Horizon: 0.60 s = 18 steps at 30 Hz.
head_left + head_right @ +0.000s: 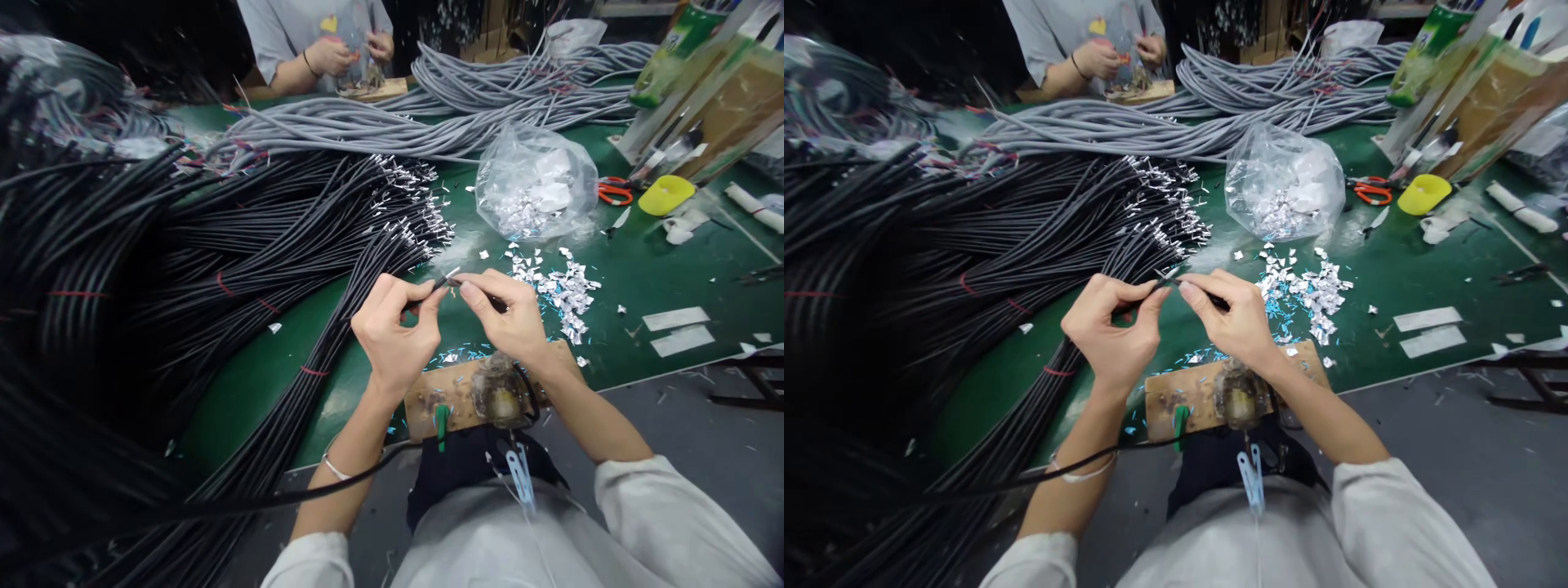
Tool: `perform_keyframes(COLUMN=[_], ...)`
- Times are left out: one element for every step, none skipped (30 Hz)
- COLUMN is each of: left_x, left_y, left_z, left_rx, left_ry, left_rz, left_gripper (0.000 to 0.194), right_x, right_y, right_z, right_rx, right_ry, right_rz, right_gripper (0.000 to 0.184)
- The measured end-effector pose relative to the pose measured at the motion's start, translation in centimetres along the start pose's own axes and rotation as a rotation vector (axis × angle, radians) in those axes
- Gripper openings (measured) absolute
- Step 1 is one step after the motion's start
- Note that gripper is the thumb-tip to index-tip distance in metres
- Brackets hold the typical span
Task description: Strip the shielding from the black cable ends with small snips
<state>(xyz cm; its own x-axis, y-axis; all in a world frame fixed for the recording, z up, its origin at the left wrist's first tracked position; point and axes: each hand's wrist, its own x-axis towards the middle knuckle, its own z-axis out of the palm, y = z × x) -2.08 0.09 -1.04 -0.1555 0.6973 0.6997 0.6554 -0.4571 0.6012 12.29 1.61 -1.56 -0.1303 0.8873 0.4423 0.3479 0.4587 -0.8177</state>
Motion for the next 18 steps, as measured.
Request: perform_keyframes(left_x=[0.0, 0.1, 0.2, 0.3, 0.4, 0.6, 0.7, 0.8, 0.8, 0.9, 0.9, 0.8, 0.8, 0.8, 0.8, 0.8, 0.9, 1.0], left_y=[0.0, 0.0, -0.1, -0.2, -0.3, -0.5, -0.7, -0.9, -1.0, -1.2, -1.3, -1.4, -1.4, -1.4, -1.3, -1.3, -1.2, -1.2], left_z=[0.0, 0.0, 0.0, -0.1, -0.1, -0.2, -0.2, -0.3, -0.3, -0.3, -0.3, -0.4, -0.4, -0.4, -0.4, -0.4, -0.5, -0.5], left_rx=[-0.007, -0.028, -0.063, -0.106, -0.153, -0.201, -0.245, -0.289, -0.335, -0.383, -0.430, -0.472, -0.508, -0.536, -0.557, -0.573, -0.587, -0.603], left_ry=[-0.004, -0.020, -0.049, -0.089, -0.135, -0.181, -0.227, -0.270, -0.310, -0.353, -0.397, -0.441, -0.480, -0.517, -0.551, -0.586, -0.622, -0.660], left_rz=[-0.014, -0.042, -0.081, -0.125, -0.169, -0.210, -0.250, -0.289, -0.326, -0.363, -0.395, -0.424, -0.447, -0.466, -0.481, -0.491, -0.497, -0.498], left_gripper=[0.010, 0.011, 0.012, 0.014, 0.017, 0.021, 0.025, 0.029, 0.033, 0.036, 0.038, 0.040, 0.041, 0.042, 0.042, 0.042, 0.042, 0.040], right_x=[0.0, -0.1, -0.1, -0.1, -0.1, -0.1, 0.0, 0.1, 0.1, 0.2, 0.3, 0.3, 0.3, 0.3, 0.3, 0.3, 0.2, 0.2], right_y=[0.0, 0.0, 0.0, 0.0, 0.0, 0.0, 0.0, 0.0, 0.0, 0.0, 0.1, 0.1, 0.1, 0.1, 0.1, 0.1, 0.2, 0.3], right_z=[0.0, 0.0, 0.0, -0.1, -0.2, -0.3, -0.5, -0.7, -0.8, -1.0, -1.2, -1.3, -1.3, -1.3, -1.2, -1.1, -1.0, -0.8], right_rx=[-0.009, -0.018, -0.026, -0.031, -0.031, -0.027, -0.019, -0.003, 0.020, 0.048, 0.078, 0.098, 0.104, 0.092, 0.066, 0.036, 0.013, 0.003], right_ry=[0.010, 0.023, 0.036, 0.045, 0.049, 0.044, 0.039, 0.042, 0.052, 0.065, 0.075, 0.078, 0.074, 0.068, 0.066, 0.073, 0.087, 0.102], right_rz=[0.004, 0.007, 0.007, 0.006, 0.002, 0.000, -0.001, 0.001, 0.003, 0.004, -0.003, -0.019, -0.044, -0.074, -0.101, -0.121, -0.131, -0.130], right_gripper=[0.021, 0.020, 0.020, 0.019, 0.019, 0.018, 0.017, 0.017, 0.016, 0.016, 0.018, 0.021, 0.022, 0.019, 0.014, 0.009, 0.006, 0.007])
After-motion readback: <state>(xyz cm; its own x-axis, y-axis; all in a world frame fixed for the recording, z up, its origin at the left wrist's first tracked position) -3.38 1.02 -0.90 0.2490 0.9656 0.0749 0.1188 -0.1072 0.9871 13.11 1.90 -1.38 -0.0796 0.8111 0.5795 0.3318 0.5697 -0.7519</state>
